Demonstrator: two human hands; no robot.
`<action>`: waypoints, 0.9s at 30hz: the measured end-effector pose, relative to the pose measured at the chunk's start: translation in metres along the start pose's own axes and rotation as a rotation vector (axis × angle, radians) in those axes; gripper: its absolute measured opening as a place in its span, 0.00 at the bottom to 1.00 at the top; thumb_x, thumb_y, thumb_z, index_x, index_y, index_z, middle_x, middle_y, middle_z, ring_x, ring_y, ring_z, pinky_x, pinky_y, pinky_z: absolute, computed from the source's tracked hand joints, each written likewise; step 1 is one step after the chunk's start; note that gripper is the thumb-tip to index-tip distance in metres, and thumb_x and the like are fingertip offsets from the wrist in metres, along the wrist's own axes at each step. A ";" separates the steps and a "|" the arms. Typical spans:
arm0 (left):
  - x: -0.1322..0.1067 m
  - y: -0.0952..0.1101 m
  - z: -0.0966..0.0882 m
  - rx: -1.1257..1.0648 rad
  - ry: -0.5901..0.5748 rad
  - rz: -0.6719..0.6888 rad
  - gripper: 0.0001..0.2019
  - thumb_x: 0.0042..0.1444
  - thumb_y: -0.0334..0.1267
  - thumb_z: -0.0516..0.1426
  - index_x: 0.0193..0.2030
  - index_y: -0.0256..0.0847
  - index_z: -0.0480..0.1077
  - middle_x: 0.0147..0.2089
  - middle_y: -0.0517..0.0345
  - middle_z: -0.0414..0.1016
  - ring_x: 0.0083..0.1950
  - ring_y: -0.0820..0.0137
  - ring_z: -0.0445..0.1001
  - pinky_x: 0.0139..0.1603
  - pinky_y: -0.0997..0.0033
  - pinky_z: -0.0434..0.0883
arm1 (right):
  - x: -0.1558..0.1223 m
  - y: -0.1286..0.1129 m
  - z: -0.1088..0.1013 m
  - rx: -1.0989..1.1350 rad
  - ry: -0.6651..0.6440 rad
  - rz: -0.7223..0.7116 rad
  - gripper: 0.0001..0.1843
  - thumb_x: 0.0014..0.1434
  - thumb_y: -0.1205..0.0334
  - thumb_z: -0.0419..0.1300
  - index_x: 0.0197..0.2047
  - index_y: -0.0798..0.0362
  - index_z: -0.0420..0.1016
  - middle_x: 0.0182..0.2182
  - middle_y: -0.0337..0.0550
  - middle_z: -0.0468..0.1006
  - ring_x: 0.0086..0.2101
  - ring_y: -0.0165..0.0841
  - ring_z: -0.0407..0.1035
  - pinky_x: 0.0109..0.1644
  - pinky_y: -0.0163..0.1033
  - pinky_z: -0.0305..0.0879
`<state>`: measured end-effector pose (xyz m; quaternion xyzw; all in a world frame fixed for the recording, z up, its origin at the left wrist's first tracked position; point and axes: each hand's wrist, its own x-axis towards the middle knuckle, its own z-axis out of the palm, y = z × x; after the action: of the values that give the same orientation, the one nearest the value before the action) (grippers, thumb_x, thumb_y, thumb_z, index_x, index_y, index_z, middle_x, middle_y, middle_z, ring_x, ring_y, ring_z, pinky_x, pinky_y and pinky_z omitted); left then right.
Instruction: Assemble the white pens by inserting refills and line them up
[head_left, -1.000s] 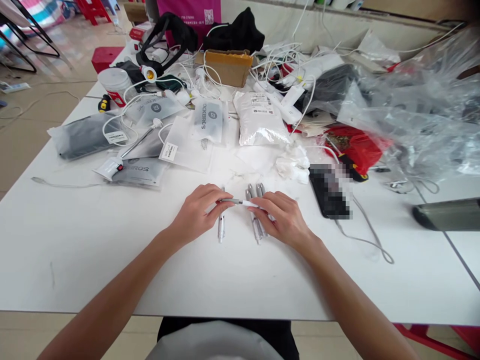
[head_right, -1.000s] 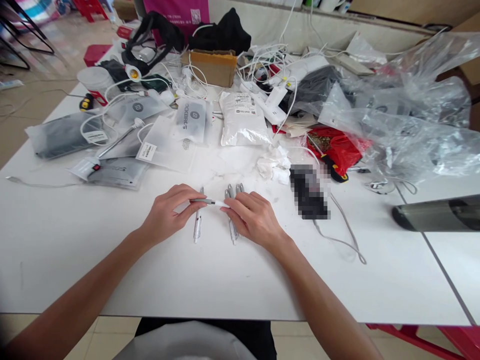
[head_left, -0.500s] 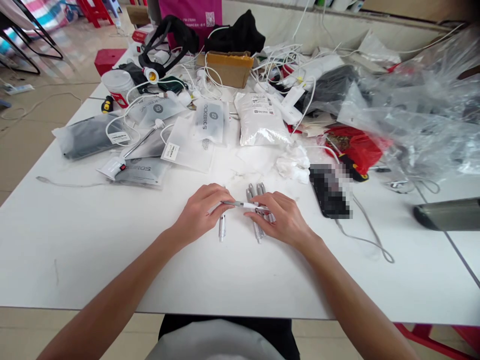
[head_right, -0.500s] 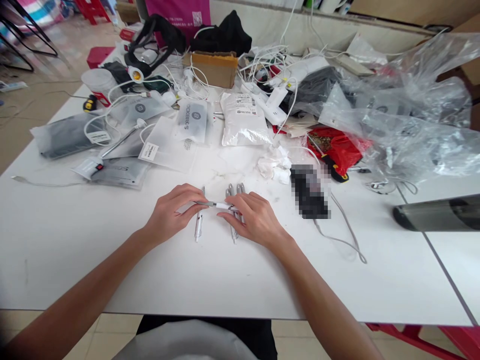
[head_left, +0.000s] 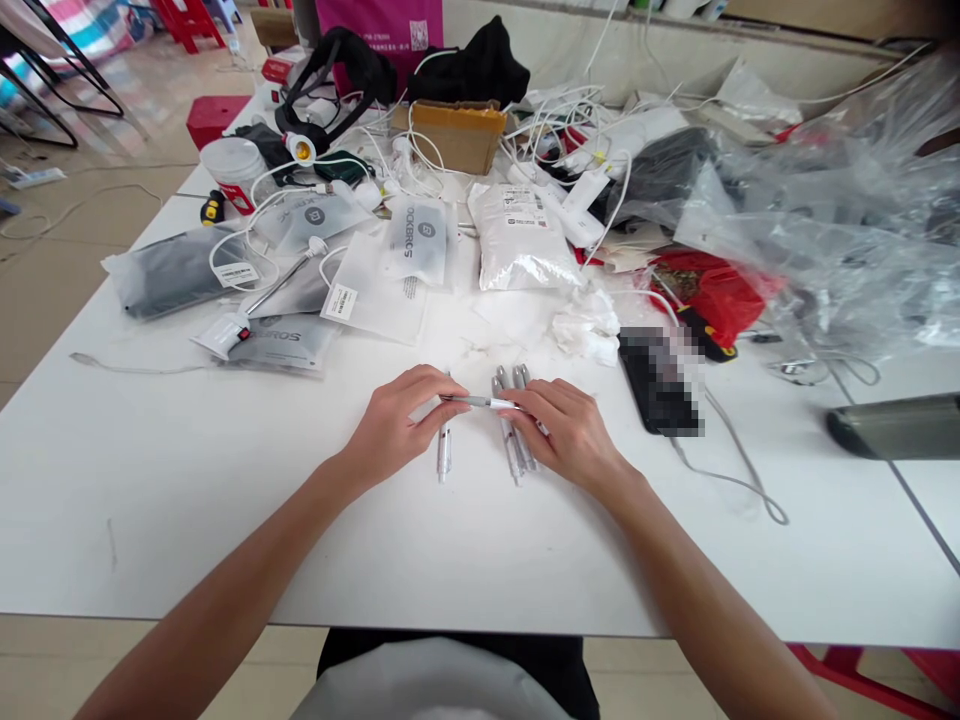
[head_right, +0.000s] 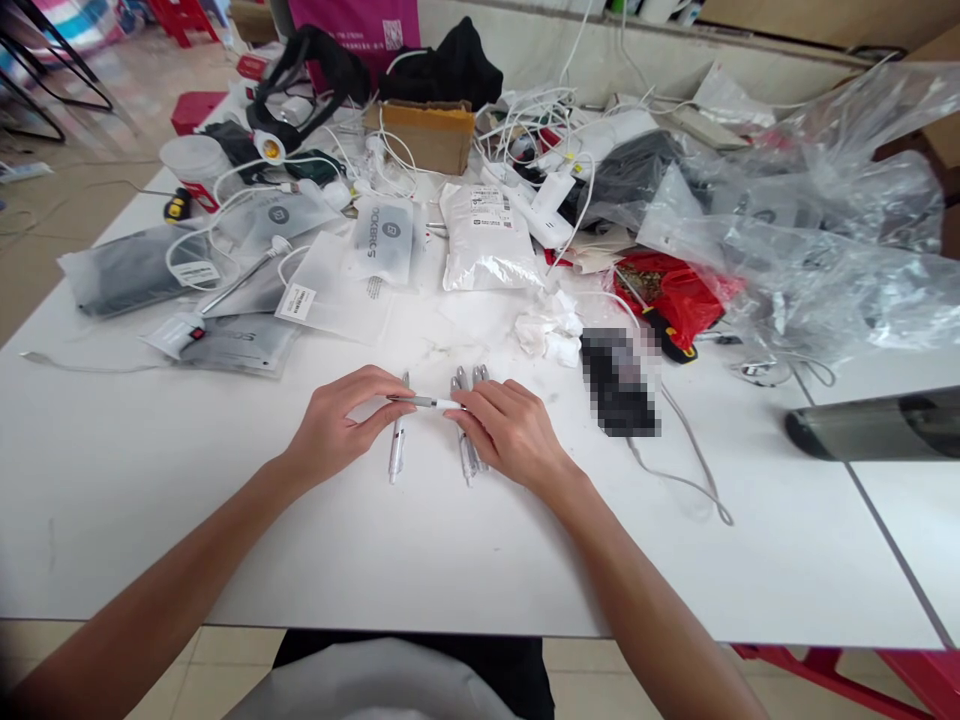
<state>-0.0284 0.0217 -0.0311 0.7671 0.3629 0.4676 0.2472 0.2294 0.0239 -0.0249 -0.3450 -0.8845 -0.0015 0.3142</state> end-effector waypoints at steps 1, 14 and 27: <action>0.000 0.000 0.000 -0.001 0.002 0.015 0.03 0.70 0.35 0.63 0.47 0.42 0.79 0.43 0.54 0.82 0.43 0.69 0.81 0.46 0.67 0.79 | 0.000 -0.001 0.000 0.006 0.001 0.005 0.07 0.73 0.62 0.62 0.51 0.54 0.76 0.31 0.41 0.79 0.28 0.31 0.67 0.34 0.39 0.61; 0.003 0.010 -0.005 -0.068 -0.052 -0.279 0.06 0.69 0.43 0.64 0.44 0.44 0.80 0.42 0.57 0.83 0.43 0.69 0.79 0.46 0.69 0.76 | 0.000 0.000 -0.001 -0.015 -0.004 -0.011 0.02 0.72 0.65 0.63 0.46 0.54 0.76 0.28 0.38 0.73 0.27 0.31 0.59 0.32 0.39 0.58; 0.003 0.009 -0.003 -0.156 -0.039 -0.304 0.06 0.69 0.41 0.64 0.46 0.44 0.81 0.45 0.54 0.84 0.46 0.66 0.81 0.50 0.65 0.78 | -0.001 0.000 0.001 -0.022 -0.009 -0.020 0.03 0.73 0.64 0.63 0.47 0.54 0.78 0.29 0.40 0.76 0.27 0.31 0.63 0.33 0.40 0.59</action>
<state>-0.0278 0.0186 -0.0219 0.6907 0.4325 0.4367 0.3810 0.2291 0.0233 -0.0256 -0.3396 -0.8892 -0.0129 0.3062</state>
